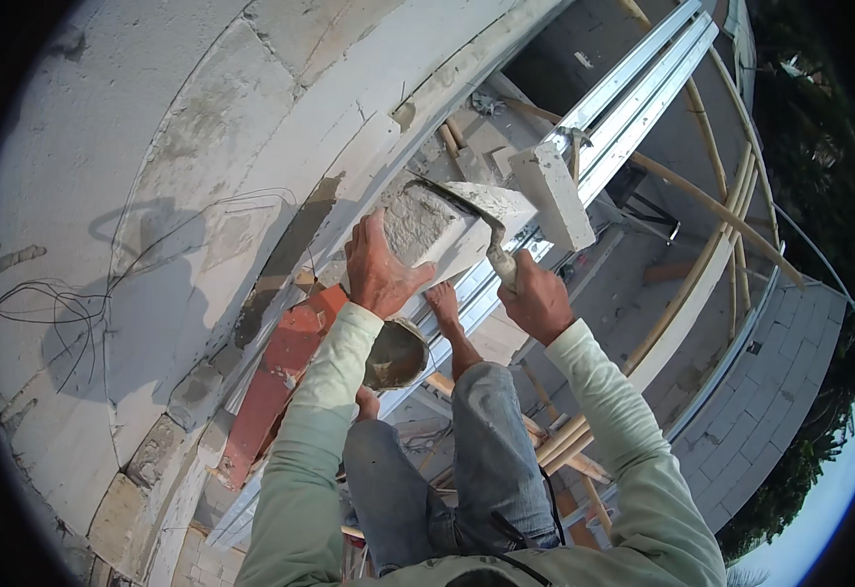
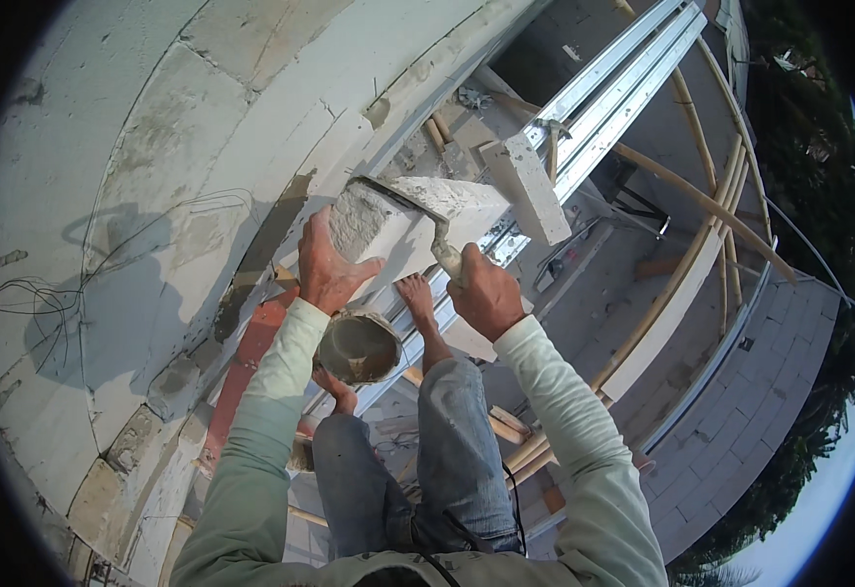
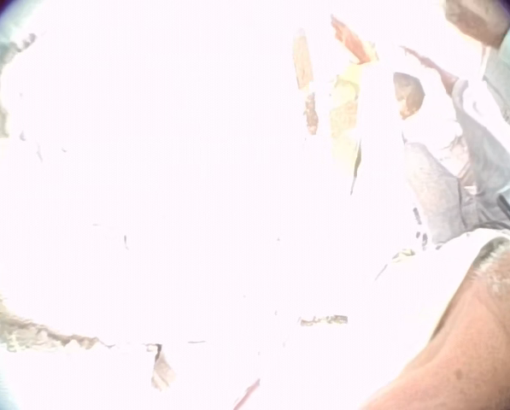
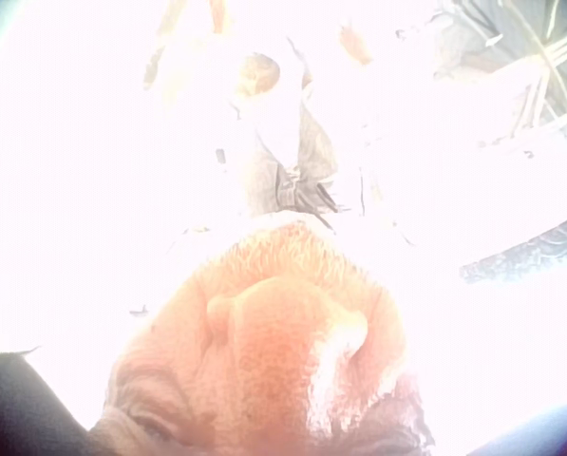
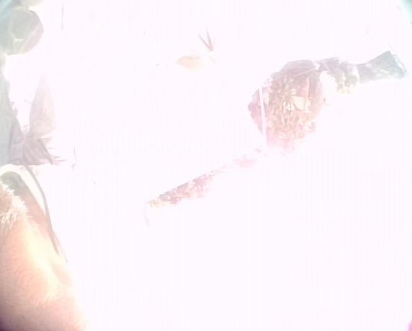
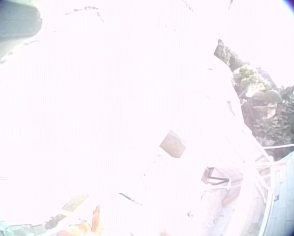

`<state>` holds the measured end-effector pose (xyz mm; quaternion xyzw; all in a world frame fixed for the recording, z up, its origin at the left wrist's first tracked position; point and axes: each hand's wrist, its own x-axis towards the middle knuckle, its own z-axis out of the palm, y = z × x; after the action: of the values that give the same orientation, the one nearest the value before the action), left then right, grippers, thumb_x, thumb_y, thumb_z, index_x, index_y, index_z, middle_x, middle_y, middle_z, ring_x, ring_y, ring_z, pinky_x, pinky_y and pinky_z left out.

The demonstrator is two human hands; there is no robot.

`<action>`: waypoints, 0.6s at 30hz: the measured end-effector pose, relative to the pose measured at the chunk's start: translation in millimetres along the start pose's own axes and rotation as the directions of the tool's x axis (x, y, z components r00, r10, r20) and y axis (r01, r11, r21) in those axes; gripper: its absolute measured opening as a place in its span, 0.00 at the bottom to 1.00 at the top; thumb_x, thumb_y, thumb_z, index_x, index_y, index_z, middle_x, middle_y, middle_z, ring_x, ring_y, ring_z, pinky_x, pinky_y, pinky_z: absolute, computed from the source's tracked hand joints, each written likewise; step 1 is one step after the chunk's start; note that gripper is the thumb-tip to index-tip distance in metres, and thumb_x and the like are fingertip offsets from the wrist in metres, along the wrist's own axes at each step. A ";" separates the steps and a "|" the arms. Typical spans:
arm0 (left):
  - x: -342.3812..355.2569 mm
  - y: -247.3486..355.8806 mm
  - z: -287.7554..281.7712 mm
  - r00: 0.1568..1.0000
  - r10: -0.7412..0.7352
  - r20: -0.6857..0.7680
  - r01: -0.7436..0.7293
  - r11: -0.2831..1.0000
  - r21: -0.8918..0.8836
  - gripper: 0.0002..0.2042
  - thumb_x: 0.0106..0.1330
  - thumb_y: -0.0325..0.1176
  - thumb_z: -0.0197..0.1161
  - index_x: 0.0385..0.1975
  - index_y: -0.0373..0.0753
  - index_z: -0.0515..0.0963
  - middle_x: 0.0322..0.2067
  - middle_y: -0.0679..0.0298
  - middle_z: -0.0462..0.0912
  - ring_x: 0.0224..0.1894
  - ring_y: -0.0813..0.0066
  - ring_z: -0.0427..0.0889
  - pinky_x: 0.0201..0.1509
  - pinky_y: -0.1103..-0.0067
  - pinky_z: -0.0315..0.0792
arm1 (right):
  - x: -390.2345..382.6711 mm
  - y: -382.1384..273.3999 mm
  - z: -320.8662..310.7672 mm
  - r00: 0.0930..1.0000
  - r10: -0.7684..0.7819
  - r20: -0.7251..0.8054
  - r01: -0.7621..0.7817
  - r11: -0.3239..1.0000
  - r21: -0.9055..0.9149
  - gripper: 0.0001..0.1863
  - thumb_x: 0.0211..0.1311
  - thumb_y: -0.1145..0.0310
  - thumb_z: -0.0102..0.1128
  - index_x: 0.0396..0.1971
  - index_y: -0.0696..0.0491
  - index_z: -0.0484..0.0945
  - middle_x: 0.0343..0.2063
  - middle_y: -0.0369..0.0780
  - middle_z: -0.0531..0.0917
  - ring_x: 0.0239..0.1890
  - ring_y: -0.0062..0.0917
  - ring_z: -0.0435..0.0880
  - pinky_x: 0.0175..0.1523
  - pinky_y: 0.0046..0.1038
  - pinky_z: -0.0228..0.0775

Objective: The person applies mortar along a curved wall frame using a trowel, tests and fits concrete blocks in place, shapes a block with a trowel, and beds the blocks into the wall structure.

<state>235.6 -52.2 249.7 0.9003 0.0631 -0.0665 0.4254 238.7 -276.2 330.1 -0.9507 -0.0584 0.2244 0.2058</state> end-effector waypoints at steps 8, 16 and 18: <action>0.7 -2.5 -1.8 0.995 0.061 -0.082 -0.063 0.998 -0.021 0.45 0.36 0.39 0.76 0.57 0.31 0.59 0.50 0.45 0.69 0.55 0.46 0.68 0.60 0.59 0.61 | 6.7 -14.8 -5.9 0.937 -0.182 -0.299 0.224 0.968 0.112 0.18 0.50 0.70 0.65 0.35 0.57 0.65 0.25 0.49 0.79 0.24 0.48 0.80 0.27 0.42 0.71; -1.6 -6.8 -2.0 0.998 -0.063 -0.002 0.063 0.998 -0.022 0.45 0.37 0.40 0.76 0.57 0.30 0.60 0.50 0.46 0.70 0.55 0.46 0.67 0.60 0.59 0.61 | 7.9 3.2 11.1 0.870 -0.187 -0.456 0.337 0.900 0.274 0.18 0.51 0.70 0.65 0.37 0.58 0.66 0.24 0.51 0.79 0.25 0.48 0.81 0.27 0.40 0.72; -5.1 -7.9 -2.1 0.999 -0.037 -0.014 0.036 0.999 -0.038 0.45 0.36 0.41 0.76 0.56 0.30 0.61 0.52 0.46 0.69 0.56 0.46 0.67 0.61 0.59 0.60 | 15.9 1.1 9.8 0.963 -0.128 -0.239 0.158 0.981 0.112 0.18 0.52 0.71 0.64 0.39 0.58 0.66 0.24 0.51 0.79 0.24 0.48 0.81 0.27 0.41 0.71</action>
<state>229.4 -46.0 245.9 0.8912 0.0841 -0.0664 0.4407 248.5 -270.4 315.2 -0.9482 -0.0879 0.1004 0.2884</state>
